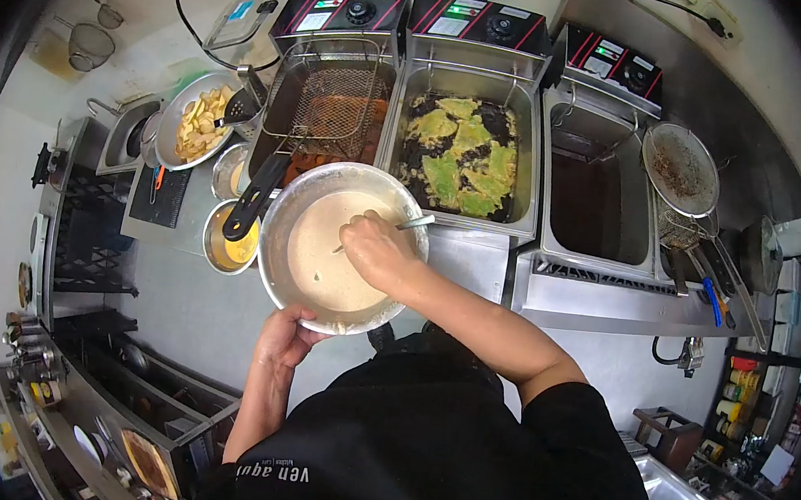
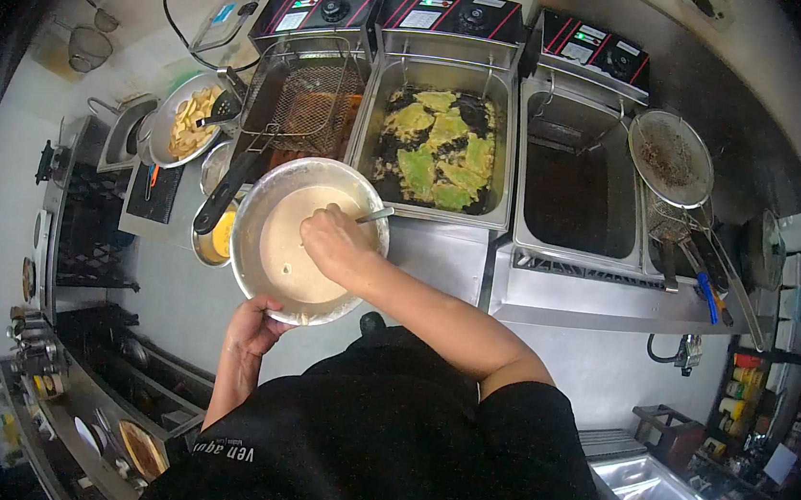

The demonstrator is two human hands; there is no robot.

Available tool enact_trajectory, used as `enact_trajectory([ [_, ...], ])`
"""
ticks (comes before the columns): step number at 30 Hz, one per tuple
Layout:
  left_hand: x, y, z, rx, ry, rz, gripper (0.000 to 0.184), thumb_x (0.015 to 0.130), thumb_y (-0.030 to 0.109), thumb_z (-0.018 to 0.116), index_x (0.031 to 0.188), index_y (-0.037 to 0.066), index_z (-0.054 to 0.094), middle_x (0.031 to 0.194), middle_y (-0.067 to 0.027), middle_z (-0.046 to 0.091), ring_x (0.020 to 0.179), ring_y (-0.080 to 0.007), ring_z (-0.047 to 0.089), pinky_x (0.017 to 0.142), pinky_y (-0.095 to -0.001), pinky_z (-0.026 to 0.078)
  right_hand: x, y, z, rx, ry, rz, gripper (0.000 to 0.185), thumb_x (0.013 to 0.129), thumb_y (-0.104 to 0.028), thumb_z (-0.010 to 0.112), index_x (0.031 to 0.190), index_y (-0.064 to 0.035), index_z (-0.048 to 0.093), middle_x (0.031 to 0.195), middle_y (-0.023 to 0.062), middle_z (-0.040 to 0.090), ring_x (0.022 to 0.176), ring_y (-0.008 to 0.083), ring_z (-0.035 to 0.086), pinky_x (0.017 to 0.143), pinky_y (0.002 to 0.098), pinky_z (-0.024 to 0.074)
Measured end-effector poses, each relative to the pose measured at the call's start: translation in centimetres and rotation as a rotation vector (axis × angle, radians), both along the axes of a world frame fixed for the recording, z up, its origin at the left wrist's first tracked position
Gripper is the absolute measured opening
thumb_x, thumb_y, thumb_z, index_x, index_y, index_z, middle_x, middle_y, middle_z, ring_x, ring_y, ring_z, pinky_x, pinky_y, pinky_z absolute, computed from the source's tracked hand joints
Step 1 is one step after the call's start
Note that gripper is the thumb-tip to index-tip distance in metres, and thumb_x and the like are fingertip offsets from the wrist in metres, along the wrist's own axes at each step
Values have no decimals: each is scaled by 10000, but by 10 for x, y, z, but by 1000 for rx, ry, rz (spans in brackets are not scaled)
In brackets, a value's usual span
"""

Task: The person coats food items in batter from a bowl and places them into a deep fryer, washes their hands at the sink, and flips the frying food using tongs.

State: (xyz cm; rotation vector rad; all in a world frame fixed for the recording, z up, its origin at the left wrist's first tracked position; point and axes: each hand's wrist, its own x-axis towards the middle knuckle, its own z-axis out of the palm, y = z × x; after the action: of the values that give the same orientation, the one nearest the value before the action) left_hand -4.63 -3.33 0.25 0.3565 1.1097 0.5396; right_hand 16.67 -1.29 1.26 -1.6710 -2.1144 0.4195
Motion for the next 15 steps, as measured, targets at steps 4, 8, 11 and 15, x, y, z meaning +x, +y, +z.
enact_trajectory([
  [4,-1,-1,-1,27,-2,6,486,727,-23,474,1200,-92,387,1144,-217,524,965,-345,608,768,-462,572,0,4,-5,23,-13,-1,152,733,-56,547,758,30,670,813,221,638,838,332,608,727,392,515],
  [8,3,-2,3,33,-16,-3,462,736,-22,472,1186,-96,399,1129,-217,528,956,-348,607,777,-469,568,6,7,-5,56,-2,12,144,723,4,515,751,64,643,809,234,630,816,344,627,727,407,518],
  [11,6,-3,0,50,-12,9,442,745,-27,470,1175,-105,405,1120,-223,529,959,-353,601,795,-483,557,15,13,1,23,-44,17,131,715,-14,535,721,58,644,783,244,627,754,342,644,701,421,517],
  [15,9,-3,3,68,10,49,432,756,-36,465,1170,-130,391,1121,-240,520,960,-365,595,802,-492,551,21,22,-2,-16,-17,22,123,722,-59,564,700,22,654,764,235,626,728,347,644,701,429,511],
])
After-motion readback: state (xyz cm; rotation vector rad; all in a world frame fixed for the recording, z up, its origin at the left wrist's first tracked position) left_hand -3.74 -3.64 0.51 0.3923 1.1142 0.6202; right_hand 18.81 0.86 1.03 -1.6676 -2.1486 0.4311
